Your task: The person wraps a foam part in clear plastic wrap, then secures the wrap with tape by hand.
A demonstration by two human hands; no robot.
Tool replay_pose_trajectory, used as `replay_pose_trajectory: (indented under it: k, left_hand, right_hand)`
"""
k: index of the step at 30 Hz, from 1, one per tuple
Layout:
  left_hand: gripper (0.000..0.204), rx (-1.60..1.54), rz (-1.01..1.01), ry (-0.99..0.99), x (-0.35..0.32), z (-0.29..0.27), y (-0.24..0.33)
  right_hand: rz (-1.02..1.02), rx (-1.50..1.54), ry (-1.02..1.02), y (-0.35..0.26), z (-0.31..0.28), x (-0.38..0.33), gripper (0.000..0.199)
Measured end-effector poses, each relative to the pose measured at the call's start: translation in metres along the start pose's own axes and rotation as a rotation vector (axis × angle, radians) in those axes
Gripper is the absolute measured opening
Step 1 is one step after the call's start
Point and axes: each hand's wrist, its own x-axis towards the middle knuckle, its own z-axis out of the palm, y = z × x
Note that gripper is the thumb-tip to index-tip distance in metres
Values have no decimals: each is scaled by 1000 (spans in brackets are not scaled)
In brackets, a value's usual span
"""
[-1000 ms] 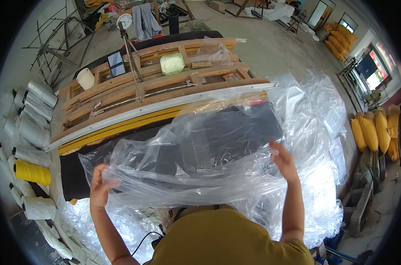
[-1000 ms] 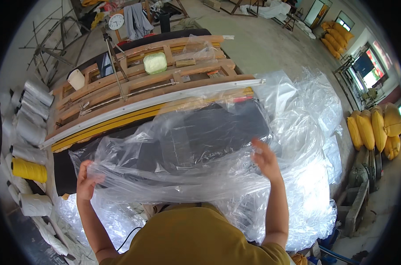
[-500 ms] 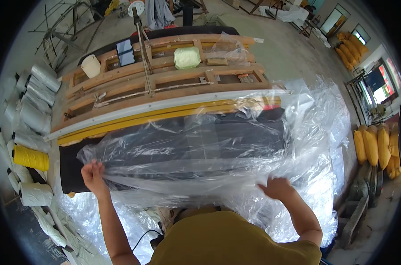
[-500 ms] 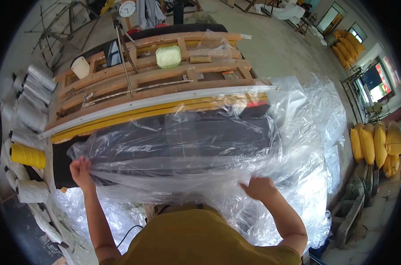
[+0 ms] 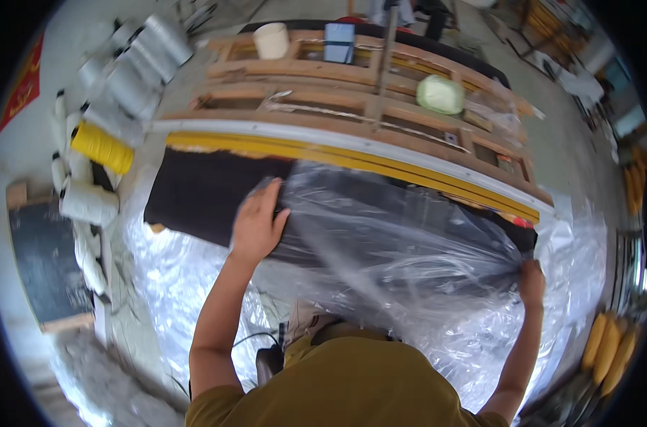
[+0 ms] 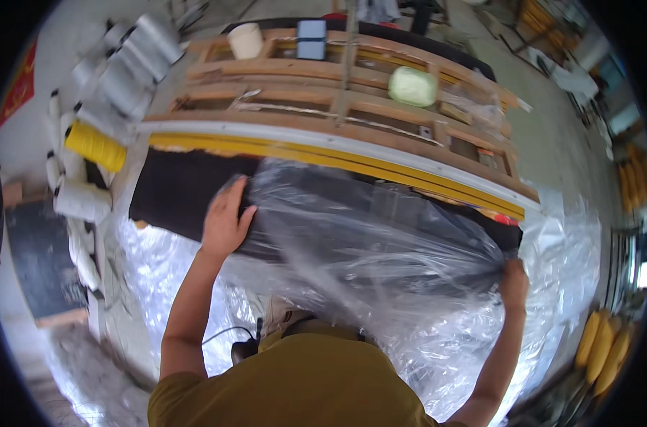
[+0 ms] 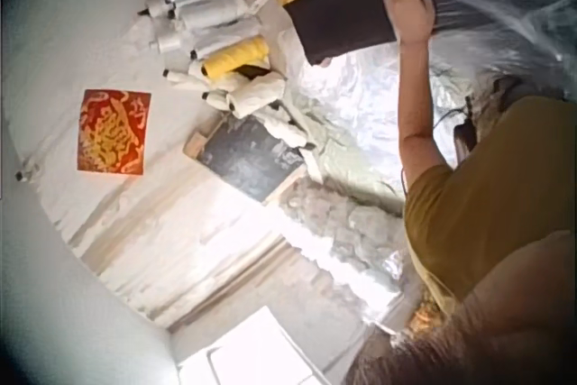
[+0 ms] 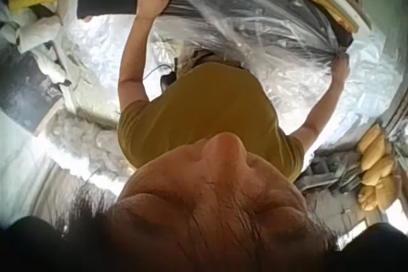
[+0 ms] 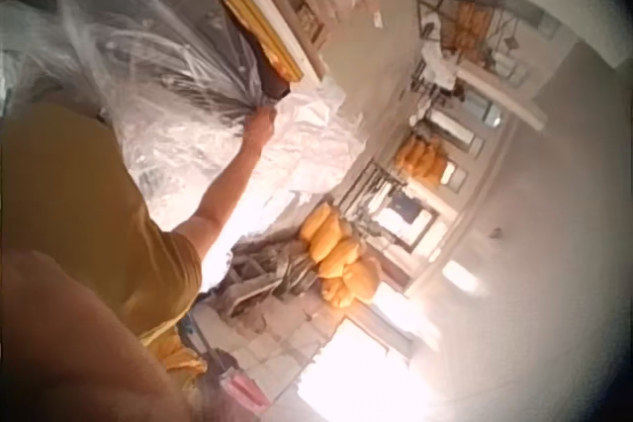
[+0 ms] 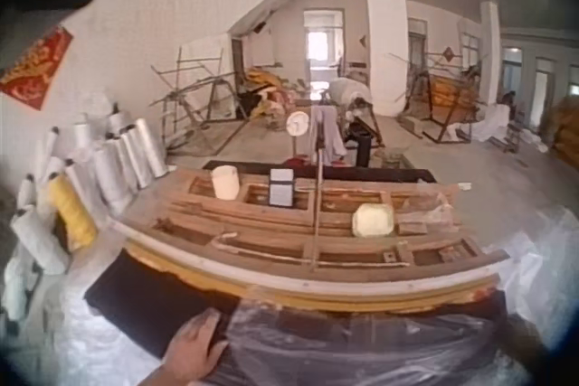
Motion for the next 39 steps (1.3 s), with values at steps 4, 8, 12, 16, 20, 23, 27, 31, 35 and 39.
replay_pose_trajectory:
  k: [4,8,12,16,20,23,27,31,35,39]
  left_hand:
    - [48,34,318,209,5,-8,-8]
    - [34,213,-122,219,26,-9,-10]
    - [18,-10,-421,-42,33,21,-45]
    - [25,-99,-344,47,28,18,-43]
    - [29,-607,-413,52,34,27,-61]
    - [34,-886,-581,-54,32,28,-76]
    - [33,-1173,-601,36,33,22,-67]
    - [25,-618,-365,-38,28,14,-60]
    - [21,-663,-442,42,23,29,-68]
    - [16,-604,-418,59,25,25,-48]
  right_hand:
    - [-196,3,177,-99,-43,24,34]
    - [-855,262,214,-307,-38,26,42]
    - [-1125,318,49,-398,-16,-22,55]
    - [-1228,383,-309,-415,-29,-19,57]
    - [-1085,568,73,-475,-9,2,60]
    - [-1021,374,103,-481,-4,-7,62]
    - [-868,289,106,-485,-3,-10,64]
    - [-806,299,152,-495,4,-11,67]
    - [-755,312,181,-497,10,-14,68]
    - [-746,335,165,-489,13,-15,68]
